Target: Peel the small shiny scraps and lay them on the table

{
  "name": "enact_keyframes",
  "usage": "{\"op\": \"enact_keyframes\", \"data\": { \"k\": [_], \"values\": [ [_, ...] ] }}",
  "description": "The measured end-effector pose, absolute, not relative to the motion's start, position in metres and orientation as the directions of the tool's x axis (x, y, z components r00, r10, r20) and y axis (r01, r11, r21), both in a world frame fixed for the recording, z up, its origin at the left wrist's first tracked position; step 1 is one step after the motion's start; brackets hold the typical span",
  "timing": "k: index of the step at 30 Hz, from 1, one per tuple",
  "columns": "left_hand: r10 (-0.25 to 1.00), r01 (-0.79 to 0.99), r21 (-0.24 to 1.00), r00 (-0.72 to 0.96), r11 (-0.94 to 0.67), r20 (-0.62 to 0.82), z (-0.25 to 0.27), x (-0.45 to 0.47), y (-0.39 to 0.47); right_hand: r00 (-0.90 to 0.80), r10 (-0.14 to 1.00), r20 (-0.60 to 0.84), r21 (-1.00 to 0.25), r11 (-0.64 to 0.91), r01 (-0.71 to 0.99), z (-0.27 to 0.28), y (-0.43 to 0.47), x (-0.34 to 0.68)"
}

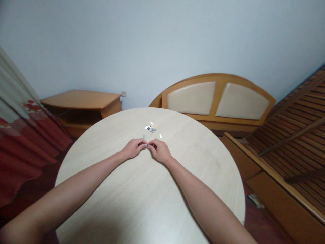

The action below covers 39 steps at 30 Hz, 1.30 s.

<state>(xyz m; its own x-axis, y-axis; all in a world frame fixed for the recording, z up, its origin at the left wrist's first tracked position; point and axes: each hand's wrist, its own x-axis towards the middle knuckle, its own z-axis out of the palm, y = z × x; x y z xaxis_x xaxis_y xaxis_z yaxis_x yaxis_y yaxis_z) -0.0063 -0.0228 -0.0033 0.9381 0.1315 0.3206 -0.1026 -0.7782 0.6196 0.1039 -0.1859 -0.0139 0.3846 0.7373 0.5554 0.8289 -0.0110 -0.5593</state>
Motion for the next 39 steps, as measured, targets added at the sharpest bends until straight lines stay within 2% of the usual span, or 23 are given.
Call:
{"op": "enact_keyframes", "data": {
  "k": [9,24,39],
  "values": [
    [0.179,-0.106,0.646,0.916,-0.756,0.360,-0.0035,-0.0061,-0.0235,0.375,0.766,0.522,-0.511,-0.071,0.857,-0.0121,-0.1874,0.1041],
    [0.109,-0.172,0.585,0.904,-0.792,0.413,-0.0049,-0.0060,-0.0234,0.385,0.779,0.496,-0.480,-0.123,0.868,-0.0109,-0.1878,0.1033],
    [0.108,-0.151,0.567,0.912,-0.809,0.396,-0.0043,-0.0065,-0.0236,0.402,0.761,0.508,-0.466,-0.149,0.872,-0.0124,-0.1877,0.1033]
  ]
}}
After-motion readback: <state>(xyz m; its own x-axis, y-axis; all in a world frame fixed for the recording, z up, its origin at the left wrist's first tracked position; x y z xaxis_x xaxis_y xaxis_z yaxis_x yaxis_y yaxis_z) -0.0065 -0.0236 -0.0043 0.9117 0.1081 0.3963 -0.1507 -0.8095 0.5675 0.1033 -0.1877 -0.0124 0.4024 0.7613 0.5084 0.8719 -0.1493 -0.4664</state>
